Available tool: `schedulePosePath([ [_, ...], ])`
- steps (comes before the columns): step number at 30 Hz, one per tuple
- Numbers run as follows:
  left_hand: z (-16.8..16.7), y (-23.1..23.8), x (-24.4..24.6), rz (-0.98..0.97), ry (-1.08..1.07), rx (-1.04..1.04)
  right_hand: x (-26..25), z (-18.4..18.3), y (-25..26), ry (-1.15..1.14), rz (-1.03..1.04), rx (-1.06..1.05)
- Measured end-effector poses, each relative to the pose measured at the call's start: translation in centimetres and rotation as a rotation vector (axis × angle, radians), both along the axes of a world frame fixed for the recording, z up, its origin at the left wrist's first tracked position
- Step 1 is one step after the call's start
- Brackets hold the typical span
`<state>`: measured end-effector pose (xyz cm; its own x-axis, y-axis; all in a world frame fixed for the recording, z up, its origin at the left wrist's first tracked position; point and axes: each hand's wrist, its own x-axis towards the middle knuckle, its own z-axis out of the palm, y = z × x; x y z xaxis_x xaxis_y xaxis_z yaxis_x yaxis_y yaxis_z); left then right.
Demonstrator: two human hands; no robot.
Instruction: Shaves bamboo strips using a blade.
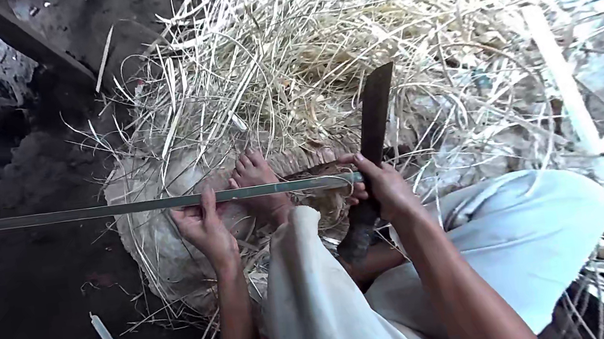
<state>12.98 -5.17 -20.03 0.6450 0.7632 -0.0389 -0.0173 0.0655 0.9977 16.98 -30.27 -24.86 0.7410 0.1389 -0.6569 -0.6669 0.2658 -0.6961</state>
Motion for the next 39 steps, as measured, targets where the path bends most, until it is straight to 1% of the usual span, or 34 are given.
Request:
schedulePosePath([
  [4,1.0,-0.2,0.2,0.017,-0.021,0.096,-0.4,-0.8,-0.4,-0.024,-0.016,0.105],
  [7,2.1,0.2,-0.3,-0.012,-0.019,0.168,-2.0,-0.5,-0.7,0.022,-0.025,0.05],
  [10,3.5,1.0,-0.5,-0.1,-0.11,0.22,-6.4,0.5,-1.0,0.06,0.032,-0.005],
  [14,4.8,0.7,0.2,-0.269,-0.145,0.315,-13.8,1.4,-1.3,0.011,0.286,-0.047],
  [17,6.2,-0.5,0.9,-0.439,-0.141,0.363,-15.9,1.7,-0.6,-0.046,0.266,-0.099],
  [20,7.7,-1.7,1.4,-0.574,-0.105,0.445,-14.8,1.3,-0.3,-0.157,0.3,-0.23],
  [22,8.2,-1.9,1.5,-0.652,-0.093,0.497,-12.9,1.6,-0.2,-0.323,0.343,-0.412],
  [24,8.2,-2.1,1.2,-0.667,-0.03,0.552,-10.4,1.7,0.0,-0.462,0.395,-0.613],
  [25,8.0,-2.3,1.0,-0.65,0.022,0.563,-9.1,1.7,0.2,-0.494,0.423,-0.672],
  [27,7.5,-2.8,0.9,-0.607,0.084,0.52,-7.0,1.6,0.9,-0.504,0.464,-0.725],
  [29,7.0,-3.4,1.0,-0.59,0.073,0.499,-5.9,1.4,1.5,-0.545,0.447,-0.769],
  [32,6.6,-5.2,0.9,-0.531,0.054,0.613,-5.7,0.1,2.1,-0.65,0.415,-0.832],
  [34,6.8,-5.9,0.7,-0.501,0.12,0.704,-5.8,-0.5,2.2,-0.656,0.458,-0.867],
  [35,7.0,-6.0,0.8,-0.483,0.163,0.713,-5.8,-0.6,2.2,-0.65,0.495,-0.879],
  [37,7.3,-5.8,1.1,-0.476,0.218,0.678,-5.8,-0.2,2.6,-0.648,0.545,-0.906],
  [39,7.5,-5.6,1.6,-0.508,0.204,0.621,-5.8,-0.4,3.0,-0.649,0.539,-0.93],
])
